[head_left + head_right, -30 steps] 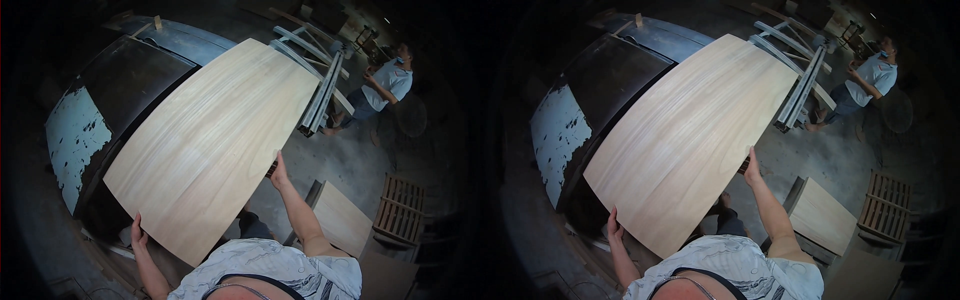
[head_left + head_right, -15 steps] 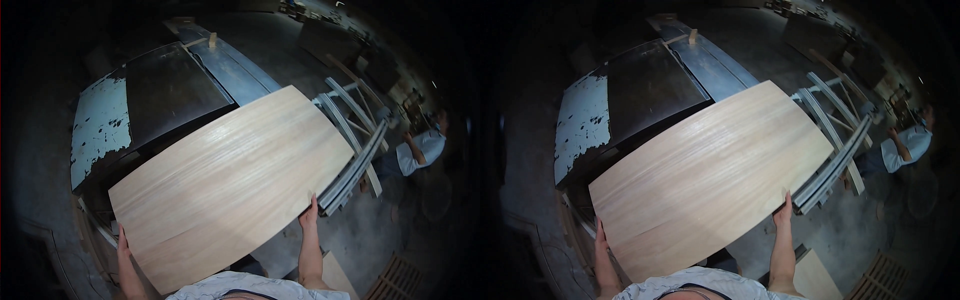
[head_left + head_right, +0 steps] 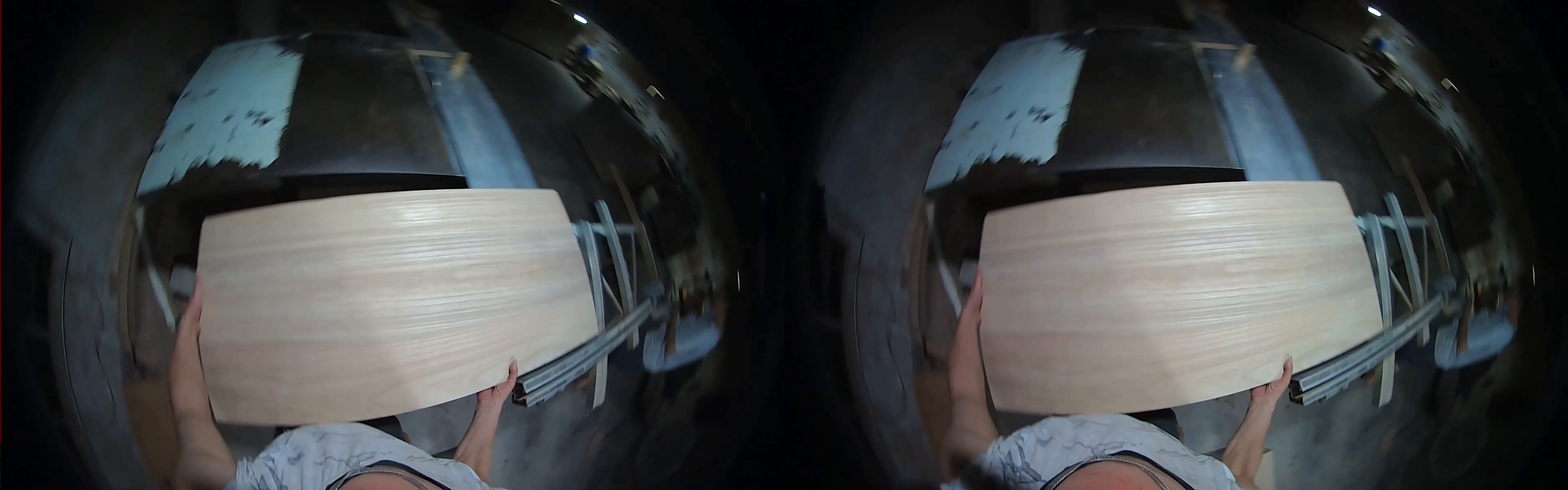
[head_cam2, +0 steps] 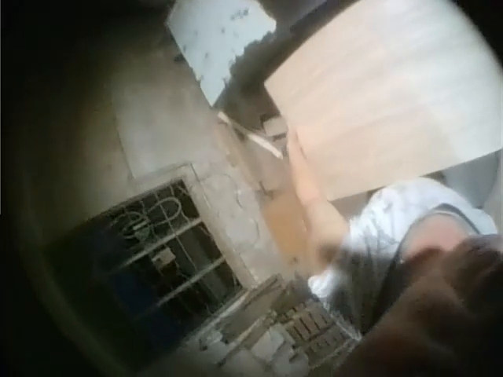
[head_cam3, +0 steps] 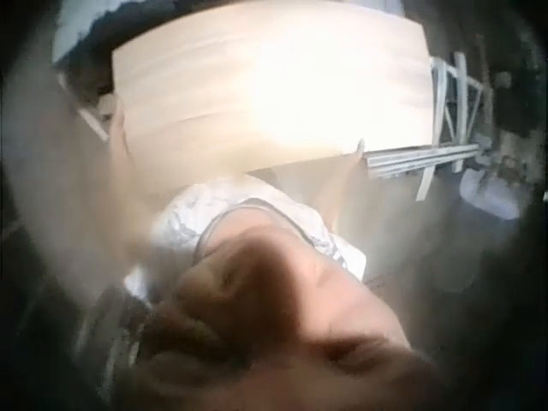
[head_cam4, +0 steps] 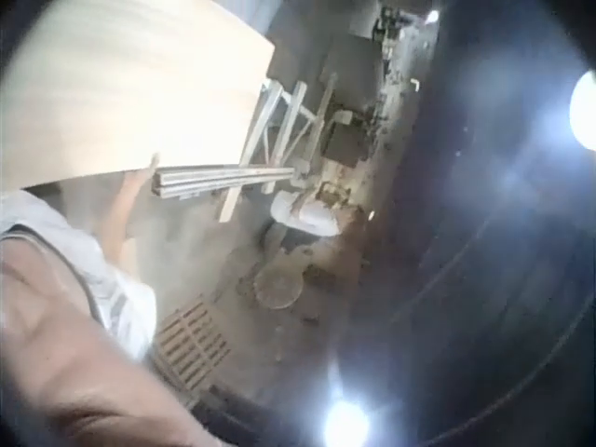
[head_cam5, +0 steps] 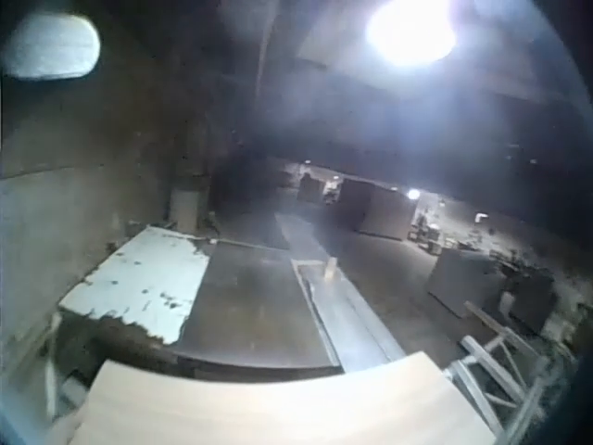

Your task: The person lifts cut wooden boards from a table saw and stacks them onto a pallet by hand. Then, the person works with a coworker to load another wooden board onto the sliding table saw and positions wooden blocks near the machine.

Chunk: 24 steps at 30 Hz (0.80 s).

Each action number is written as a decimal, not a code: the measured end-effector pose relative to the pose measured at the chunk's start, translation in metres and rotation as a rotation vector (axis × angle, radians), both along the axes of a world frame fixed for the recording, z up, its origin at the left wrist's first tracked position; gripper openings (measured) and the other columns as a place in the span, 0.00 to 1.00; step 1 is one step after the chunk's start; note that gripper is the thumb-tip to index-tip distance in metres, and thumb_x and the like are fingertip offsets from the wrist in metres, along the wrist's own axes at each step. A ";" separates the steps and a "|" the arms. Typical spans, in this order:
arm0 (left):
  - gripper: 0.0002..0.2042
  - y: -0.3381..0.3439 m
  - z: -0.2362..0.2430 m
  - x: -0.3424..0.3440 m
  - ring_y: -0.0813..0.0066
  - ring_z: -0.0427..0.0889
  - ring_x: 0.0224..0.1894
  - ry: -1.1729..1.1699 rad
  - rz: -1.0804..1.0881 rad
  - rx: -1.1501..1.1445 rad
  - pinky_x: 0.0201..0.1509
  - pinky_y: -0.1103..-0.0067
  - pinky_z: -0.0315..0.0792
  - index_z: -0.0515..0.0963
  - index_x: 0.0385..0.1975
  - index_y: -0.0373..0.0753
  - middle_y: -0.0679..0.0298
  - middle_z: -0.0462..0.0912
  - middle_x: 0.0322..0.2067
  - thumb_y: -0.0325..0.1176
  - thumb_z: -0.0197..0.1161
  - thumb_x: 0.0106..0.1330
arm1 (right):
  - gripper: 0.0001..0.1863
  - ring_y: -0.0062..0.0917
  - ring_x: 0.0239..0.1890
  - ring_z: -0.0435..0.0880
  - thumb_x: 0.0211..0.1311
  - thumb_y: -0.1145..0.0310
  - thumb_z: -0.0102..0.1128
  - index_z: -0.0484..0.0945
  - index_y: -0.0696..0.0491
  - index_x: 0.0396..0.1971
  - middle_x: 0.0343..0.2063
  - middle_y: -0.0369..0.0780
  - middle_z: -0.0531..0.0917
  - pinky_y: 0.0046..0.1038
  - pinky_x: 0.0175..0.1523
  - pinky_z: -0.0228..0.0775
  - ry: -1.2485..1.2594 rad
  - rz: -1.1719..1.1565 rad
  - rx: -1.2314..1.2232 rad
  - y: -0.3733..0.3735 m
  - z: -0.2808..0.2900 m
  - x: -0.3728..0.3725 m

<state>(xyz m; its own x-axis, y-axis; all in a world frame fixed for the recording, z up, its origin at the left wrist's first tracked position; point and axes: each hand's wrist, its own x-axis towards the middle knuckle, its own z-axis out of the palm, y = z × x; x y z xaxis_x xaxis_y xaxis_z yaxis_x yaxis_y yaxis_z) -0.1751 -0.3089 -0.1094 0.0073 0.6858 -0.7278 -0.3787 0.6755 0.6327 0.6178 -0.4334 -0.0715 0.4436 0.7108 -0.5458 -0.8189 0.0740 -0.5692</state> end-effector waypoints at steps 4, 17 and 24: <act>0.51 0.034 -0.003 -0.010 0.61 0.50 0.80 0.528 -0.047 -0.037 0.80 0.64 0.50 0.51 0.79 0.41 0.56 0.54 0.78 0.79 0.34 0.67 | 0.33 0.39 0.64 0.77 0.69 0.52 0.58 0.69 0.54 0.68 0.63 0.43 0.78 0.44 0.67 0.72 -0.057 0.037 0.062 -0.005 0.030 -0.002; 0.47 0.096 -0.064 -0.046 0.64 0.71 0.69 0.201 -0.127 0.142 0.70 0.68 0.69 0.62 0.75 0.40 0.58 0.71 0.69 0.76 0.37 0.69 | 0.27 0.37 0.62 0.80 0.70 0.62 0.58 0.71 0.59 0.65 0.60 0.45 0.80 0.40 0.69 0.72 -0.203 -0.122 0.066 -0.017 0.071 -0.051; 0.47 0.082 -0.115 -0.133 0.65 0.62 0.75 0.143 -0.203 0.164 0.75 0.71 0.60 0.59 0.75 0.35 0.59 0.65 0.73 0.74 0.39 0.72 | 0.18 0.34 0.54 0.83 0.63 0.69 0.66 0.79 0.57 0.52 0.51 0.42 0.84 0.36 0.64 0.74 -0.387 -0.202 -0.041 0.023 0.135 -0.092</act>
